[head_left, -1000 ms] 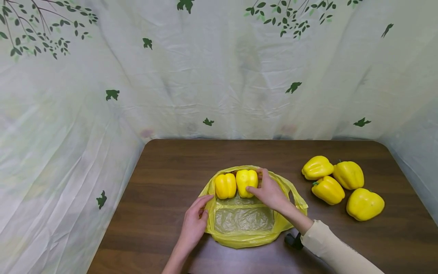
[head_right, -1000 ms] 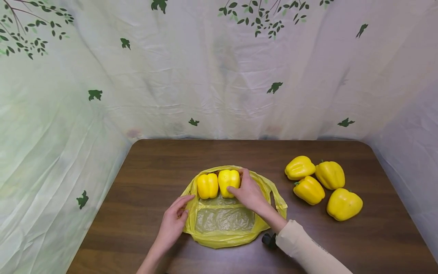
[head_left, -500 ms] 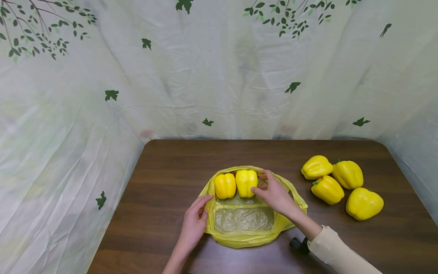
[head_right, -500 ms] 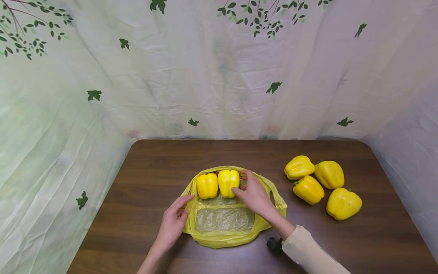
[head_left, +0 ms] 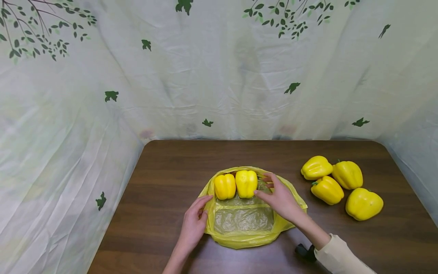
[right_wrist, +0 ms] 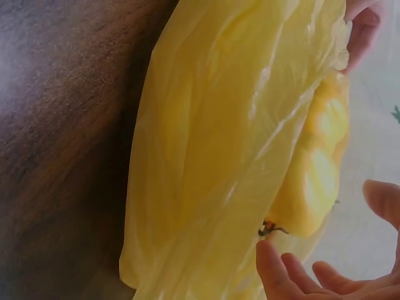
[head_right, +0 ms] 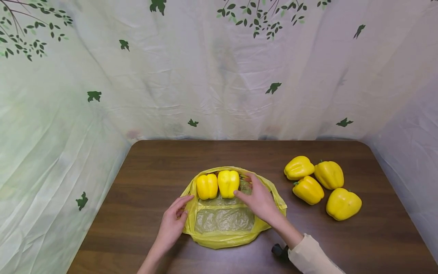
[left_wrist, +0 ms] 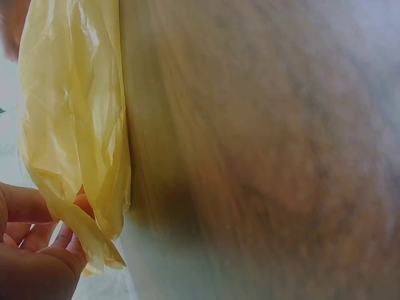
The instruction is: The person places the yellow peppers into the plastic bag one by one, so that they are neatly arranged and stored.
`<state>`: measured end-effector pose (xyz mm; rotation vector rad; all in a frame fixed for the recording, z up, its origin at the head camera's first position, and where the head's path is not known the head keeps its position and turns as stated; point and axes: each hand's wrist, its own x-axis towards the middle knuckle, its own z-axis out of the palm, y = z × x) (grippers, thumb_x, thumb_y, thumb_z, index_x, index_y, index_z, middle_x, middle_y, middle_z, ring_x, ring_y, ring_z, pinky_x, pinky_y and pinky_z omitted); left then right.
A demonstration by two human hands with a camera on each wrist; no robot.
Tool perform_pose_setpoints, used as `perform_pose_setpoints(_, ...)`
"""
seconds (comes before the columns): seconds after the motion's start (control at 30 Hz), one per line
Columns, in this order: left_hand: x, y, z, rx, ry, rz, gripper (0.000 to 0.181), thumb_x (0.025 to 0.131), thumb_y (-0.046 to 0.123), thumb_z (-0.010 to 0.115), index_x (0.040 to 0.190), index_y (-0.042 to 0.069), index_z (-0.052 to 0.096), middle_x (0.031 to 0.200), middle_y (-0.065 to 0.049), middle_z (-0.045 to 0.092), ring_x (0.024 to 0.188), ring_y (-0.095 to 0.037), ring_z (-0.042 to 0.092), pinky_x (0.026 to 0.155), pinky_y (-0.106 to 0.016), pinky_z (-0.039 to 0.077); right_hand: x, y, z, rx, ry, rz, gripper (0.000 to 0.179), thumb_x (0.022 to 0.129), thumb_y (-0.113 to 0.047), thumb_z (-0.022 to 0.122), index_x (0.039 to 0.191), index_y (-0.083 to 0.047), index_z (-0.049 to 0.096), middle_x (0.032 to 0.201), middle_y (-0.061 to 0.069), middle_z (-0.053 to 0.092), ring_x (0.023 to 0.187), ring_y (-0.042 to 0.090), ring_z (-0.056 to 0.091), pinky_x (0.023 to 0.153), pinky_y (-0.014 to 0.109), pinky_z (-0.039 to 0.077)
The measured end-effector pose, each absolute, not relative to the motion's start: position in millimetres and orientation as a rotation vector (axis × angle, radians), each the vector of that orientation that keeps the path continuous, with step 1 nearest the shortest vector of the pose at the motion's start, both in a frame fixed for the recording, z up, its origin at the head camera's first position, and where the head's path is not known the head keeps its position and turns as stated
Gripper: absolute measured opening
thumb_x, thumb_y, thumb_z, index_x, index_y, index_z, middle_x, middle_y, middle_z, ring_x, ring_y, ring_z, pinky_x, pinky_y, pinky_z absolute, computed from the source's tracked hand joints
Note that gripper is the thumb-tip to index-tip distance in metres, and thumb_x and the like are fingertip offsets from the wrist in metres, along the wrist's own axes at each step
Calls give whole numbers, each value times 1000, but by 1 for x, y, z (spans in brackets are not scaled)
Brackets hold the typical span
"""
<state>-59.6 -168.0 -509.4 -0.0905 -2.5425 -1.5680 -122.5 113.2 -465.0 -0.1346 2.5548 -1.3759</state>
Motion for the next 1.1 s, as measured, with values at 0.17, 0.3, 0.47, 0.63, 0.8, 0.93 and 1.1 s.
perform_pose_setpoints(0.17, -60, -169, -510, -87, -2547, -1570, 48, 85, -19, 54, 123, 7, 68, 124, 3, 62, 110, -15, 58, 82, -28, 51, -117, 120, -465, -133, 2558, -1399, 77, 89, -40, 71, 147, -5, 35, 142, 20, 46, 128, 38, 46, 97, 51, 45)
perform_pose_setpoints(0.3, -61, -169, -511, -99, -2544, -1570, 48, 85, -19, 54, 123, 7, 68, 124, 3, 62, 109, -15, 58, 81, -28, 51, -112, 129, -465, -153, 2601, -1393, 77, 89, -42, 71, 146, -4, 37, 140, 20, 48, 125, 36, 48, 96, 51, 45)
perform_pose_setpoints(0.47, -61, -170, -511, -102, -2543, -1568, 48, 84, -19, 55, 123, 7, 68, 123, 3, 62, 108, -16, 58, 81, -28, 52, -105, 139, -465, -192, 2643, -1405, 74, 89, -40, 72, 145, -6, 39, 140, 17, 49, 126, 34, 47, 97, 52, 44)
perform_pose_setpoints(0.63, -61, -169, -510, -93, -2545, -1575, 48, 85, -18, 55, 123, 7, 68, 124, 3, 62, 107, -15, 59, 81, -28, 52, -99, 148, -468, -216, 2665, -1418, 73, 89, -43, 70, 145, -8, 40, 142, 14, 48, 128, 33, 45, 98, 52, 44)
perform_pose_setpoints(0.8, -61, -168, -509, -96, -2543, -1584, 47, 84, -19, 56, 123, 6, 68, 124, 1, 62, 106, -16, 59, 81, -28, 52, -93, 159, -471, -223, 2727, -1398, 66, 92, -37, 69, 144, -8, 41, 142, 14, 47, 124, 35, 49, 95, 54, 45)
perform_pose_setpoints(0.93, -61, -168, -509, -85, -2552, -1585, 48, 84, -18, 56, 123, 7, 68, 124, 2, 62, 107, -16, 59, 82, -28, 52, -88, 165, -476, -240, 2805, -1383, 59, 92, -26, 70, 141, -6, 44, 139, 15, 49, 121, 35, 51, 93, 53, 47)
perform_pose_setpoints(1.1, -61, -167, -508, -68, -2552, -1592, 48, 85, -18, 57, 123, 8, 68, 124, 2, 62, 107, -17, 59, 82, -28, 52, -82, 170, -484, -313, 2949, -1394, 57, 89, -16, 74, 138, -6, 48, 135, 14, 51, 118, 32, 52, 89, 51, 50)
